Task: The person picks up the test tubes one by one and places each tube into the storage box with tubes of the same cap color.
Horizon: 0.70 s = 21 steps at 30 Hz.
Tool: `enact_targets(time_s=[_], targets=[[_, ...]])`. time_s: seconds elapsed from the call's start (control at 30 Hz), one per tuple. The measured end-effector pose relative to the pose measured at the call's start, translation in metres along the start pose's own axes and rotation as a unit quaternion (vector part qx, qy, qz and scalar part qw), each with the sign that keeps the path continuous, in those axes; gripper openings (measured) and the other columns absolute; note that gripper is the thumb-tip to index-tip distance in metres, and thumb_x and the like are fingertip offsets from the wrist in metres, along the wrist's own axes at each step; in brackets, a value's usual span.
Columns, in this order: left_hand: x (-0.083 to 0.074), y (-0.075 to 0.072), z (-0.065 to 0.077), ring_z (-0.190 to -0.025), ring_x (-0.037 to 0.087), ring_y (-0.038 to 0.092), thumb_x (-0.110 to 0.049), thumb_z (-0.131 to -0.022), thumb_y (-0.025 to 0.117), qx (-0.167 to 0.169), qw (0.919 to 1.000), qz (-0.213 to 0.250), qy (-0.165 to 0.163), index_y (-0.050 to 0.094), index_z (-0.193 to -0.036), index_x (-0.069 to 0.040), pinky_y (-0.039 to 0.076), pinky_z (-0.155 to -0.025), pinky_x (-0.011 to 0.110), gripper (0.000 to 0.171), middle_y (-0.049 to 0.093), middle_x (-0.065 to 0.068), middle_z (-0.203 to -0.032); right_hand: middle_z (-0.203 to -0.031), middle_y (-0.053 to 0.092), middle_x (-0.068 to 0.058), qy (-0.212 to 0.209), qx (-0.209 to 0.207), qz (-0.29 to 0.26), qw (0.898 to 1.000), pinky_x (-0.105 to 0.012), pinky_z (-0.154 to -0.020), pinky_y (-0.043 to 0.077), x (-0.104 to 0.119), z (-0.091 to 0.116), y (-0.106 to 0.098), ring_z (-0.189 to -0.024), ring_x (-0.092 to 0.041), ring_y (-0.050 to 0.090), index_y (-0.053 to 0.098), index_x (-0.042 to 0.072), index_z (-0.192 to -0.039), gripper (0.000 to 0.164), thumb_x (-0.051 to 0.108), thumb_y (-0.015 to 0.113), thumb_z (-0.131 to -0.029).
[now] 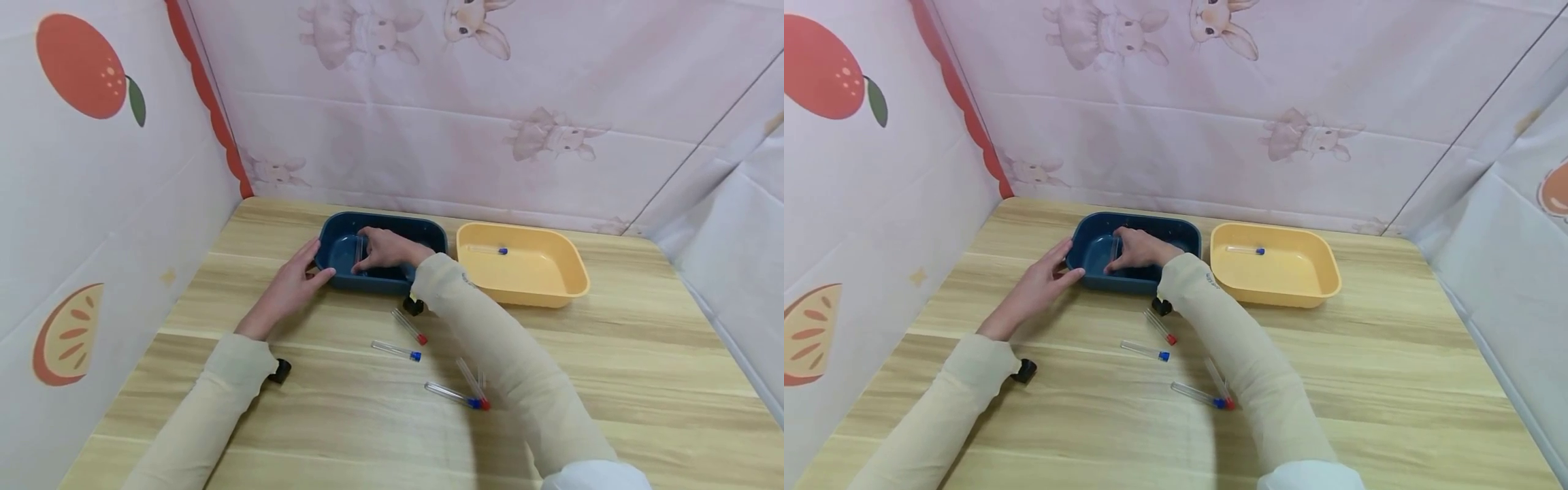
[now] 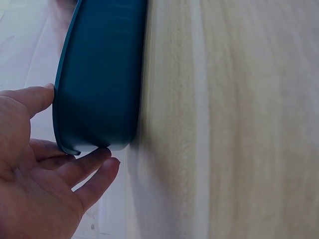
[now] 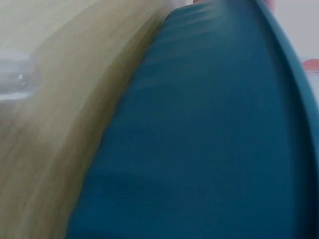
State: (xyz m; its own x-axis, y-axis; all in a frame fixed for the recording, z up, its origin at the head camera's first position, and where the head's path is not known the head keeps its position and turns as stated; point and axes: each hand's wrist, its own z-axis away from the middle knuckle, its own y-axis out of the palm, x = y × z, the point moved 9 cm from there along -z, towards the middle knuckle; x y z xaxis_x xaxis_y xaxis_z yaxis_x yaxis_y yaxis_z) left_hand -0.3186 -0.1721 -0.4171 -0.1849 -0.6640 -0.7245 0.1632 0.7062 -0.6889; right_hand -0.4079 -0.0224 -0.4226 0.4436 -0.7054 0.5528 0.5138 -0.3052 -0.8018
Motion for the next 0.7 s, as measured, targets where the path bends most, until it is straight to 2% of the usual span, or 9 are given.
enact_targets(time_s=[0.17, 0.43, 0.7], targets=[[-0.0014, -0.0007, -0.0002, -0.151, 0.038, 0.030, -0.034, -0.109, 0.055, 0.000, 1.0000, -0.003, 0.000, 0.017, -0.165, -0.004, 0.035, -0.117, 0.053, 0.075, 0.012, 0.014, -0.172, -0.099, 0.067, -0.007, 0.013, 0.002, 0.000, 1.000, -0.029, -0.080, 0.053, -0.0027, -0.0029, 0.0027, -0.088, -0.019, 0.062, 0.031, 0.001, -0.159, 0.094, 0.041, 0.081, -0.091], [-0.0052, -0.0009, -0.0002, -0.150, 0.038, 0.032, -0.036, -0.109, 0.055, 0.002, 1.0000, -0.001, 0.002, 0.016, -0.165, -0.003, 0.037, -0.116, 0.051, 0.076, 0.012, 0.014, -0.172, -0.111, 0.066, -0.010, 0.027, -0.007, 0.007, 1.000, -0.033, -0.089, 0.055, -0.0015, -0.0021, 0.0022, -0.096, -0.022, 0.063, 0.029, 0.001, -0.160, 0.097, 0.044, 0.081, -0.090], [-0.0008, -0.0009, 0.0011, -0.153, 0.037, 0.026, -0.041, -0.108, 0.053, 0.003, 1.0000, -0.005, -0.005, 0.016, -0.165, -0.005, 0.034, -0.118, 0.052, 0.077, 0.012, 0.013, -0.172, -0.119, 0.066, -0.013, 0.023, -0.005, -0.003, 1.000, -0.036, -0.096, 0.055, -0.0005, -0.0029, 0.0047, -0.101, -0.022, 0.064, 0.026, 0.001, -0.161, 0.098, 0.043, 0.080, -0.091]])
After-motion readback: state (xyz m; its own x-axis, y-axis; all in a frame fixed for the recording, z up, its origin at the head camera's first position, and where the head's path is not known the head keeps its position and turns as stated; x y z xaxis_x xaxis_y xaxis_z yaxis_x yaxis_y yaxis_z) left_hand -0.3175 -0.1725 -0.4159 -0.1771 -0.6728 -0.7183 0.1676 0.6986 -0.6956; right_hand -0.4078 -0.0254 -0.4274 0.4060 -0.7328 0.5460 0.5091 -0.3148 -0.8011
